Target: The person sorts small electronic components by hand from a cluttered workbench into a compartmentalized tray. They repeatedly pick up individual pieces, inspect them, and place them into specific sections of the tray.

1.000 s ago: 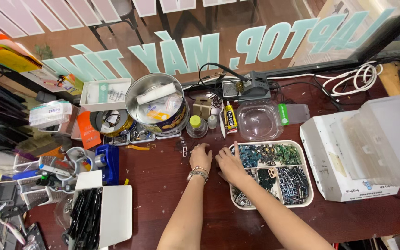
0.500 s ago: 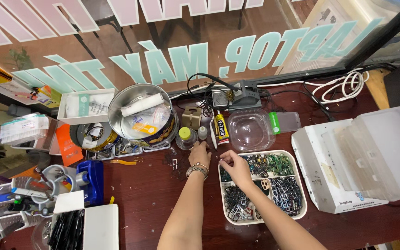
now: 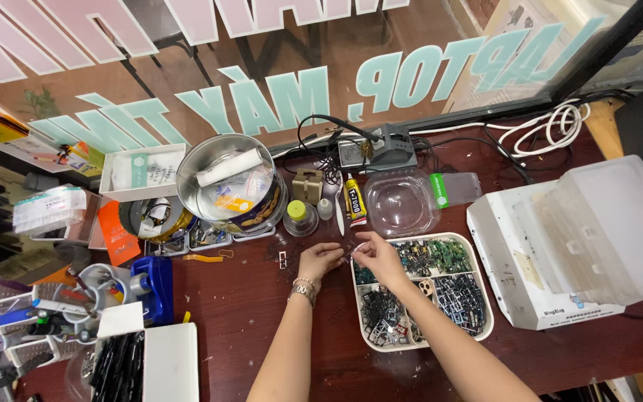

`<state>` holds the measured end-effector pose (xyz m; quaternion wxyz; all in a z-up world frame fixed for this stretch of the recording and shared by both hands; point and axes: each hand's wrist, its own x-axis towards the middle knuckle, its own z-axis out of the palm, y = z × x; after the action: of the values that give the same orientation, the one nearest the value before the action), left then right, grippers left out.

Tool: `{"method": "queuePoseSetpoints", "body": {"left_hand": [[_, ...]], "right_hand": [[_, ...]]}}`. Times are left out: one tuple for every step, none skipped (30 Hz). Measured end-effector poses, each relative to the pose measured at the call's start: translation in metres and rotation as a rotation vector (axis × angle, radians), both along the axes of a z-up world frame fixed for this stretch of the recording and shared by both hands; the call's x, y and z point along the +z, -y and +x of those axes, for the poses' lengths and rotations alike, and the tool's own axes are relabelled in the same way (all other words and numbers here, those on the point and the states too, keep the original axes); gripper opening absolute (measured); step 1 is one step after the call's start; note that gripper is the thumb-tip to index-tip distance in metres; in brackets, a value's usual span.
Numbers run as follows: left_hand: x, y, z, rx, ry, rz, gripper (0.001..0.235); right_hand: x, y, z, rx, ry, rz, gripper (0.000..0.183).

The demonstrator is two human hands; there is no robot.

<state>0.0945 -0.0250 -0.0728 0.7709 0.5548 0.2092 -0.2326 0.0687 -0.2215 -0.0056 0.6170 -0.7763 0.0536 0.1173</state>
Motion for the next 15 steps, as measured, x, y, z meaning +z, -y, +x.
{"method": "queuePoseSetpoints", "body": {"left_hand": [[0.008, -0.002, -0.006, -0.009, 0.000, -0.027, 0.021], [0.015, -0.003, -0.012, -0.022, -0.002, -0.054, 0.021], [0.023, -0.003, -0.017, -0.034, -0.004, -0.082, 0.022], [0.030, -0.001, -0.021, -0.036, 0.005, -0.090, 0.023], [0.036, 0.001, -0.026, -0.038, 0.014, -0.099, 0.024], [0.040, 0.005, -0.031, -0.042, 0.021, -0.109, 0.024], [0.044, 0.009, -0.036, -0.042, 0.030, -0.145, 0.024], [0.046, 0.013, -0.042, -0.042, 0.040, -0.178, 0.024], [0.047, 0.017, -0.047, -0.042, 0.049, -0.212, 0.023], [0.047, 0.021, -0.052, -0.055, 0.062, -0.205, 0.022], [0.046, 0.026, -0.057, -0.068, 0.076, -0.199, 0.022], [0.043, 0.035, -0.062, -0.087, 0.087, -0.198, 0.021], [0.040, 0.044, -0.067, -0.081, 0.090, -0.173, 0.021], [0.035, 0.054, -0.072, -0.073, 0.093, -0.150, 0.021], [0.030, 0.064, -0.078, -0.065, 0.097, -0.126, 0.020]], "right_hand": [[0.002, 0.002, 0.002, 0.023, -0.013, 0.030, 0.043], [0.003, 0.005, 0.004, 0.044, -0.028, 0.060, 0.039], [0.004, 0.007, 0.004, 0.064, -0.042, 0.090, 0.036], [0.005, 0.009, 0.003, 0.072, -0.057, 0.098, 0.033], [0.007, 0.012, 0.001, 0.081, -0.072, 0.107, 0.031], [0.008, 0.015, -0.003, 0.087, -0.087, 0.114, 0.029], [0.010, 0.017, -0.009, 0.061, -0.098, 0.148, 0.029], [0.011, 0.018, -0.014, 0.035, -0.109, 0.183, 0.028], [0.012, 0.019, -0.019, 0.009, -0.119, 0.219, 0.028], [0.012, 0.021, -0.027, -0.024, -0.119, 0.233, 0.027], [0.011, 0.024, -0.034, -0.056, -0.119, 0.248, 0.026], [0.011, 0.031, -0.043, -0.096, -0.121, 0.258, 0.025], [0.009, 0.037, -0.053, -0.137, -0.137, 0.312, 0.025], [0.006, 0.042, -0.063, -0.177, -0.152, 0.365, 0.026], [0.002, 0.048, -0.074, -0.216, -0.166, 0.419, 0.026]]}}
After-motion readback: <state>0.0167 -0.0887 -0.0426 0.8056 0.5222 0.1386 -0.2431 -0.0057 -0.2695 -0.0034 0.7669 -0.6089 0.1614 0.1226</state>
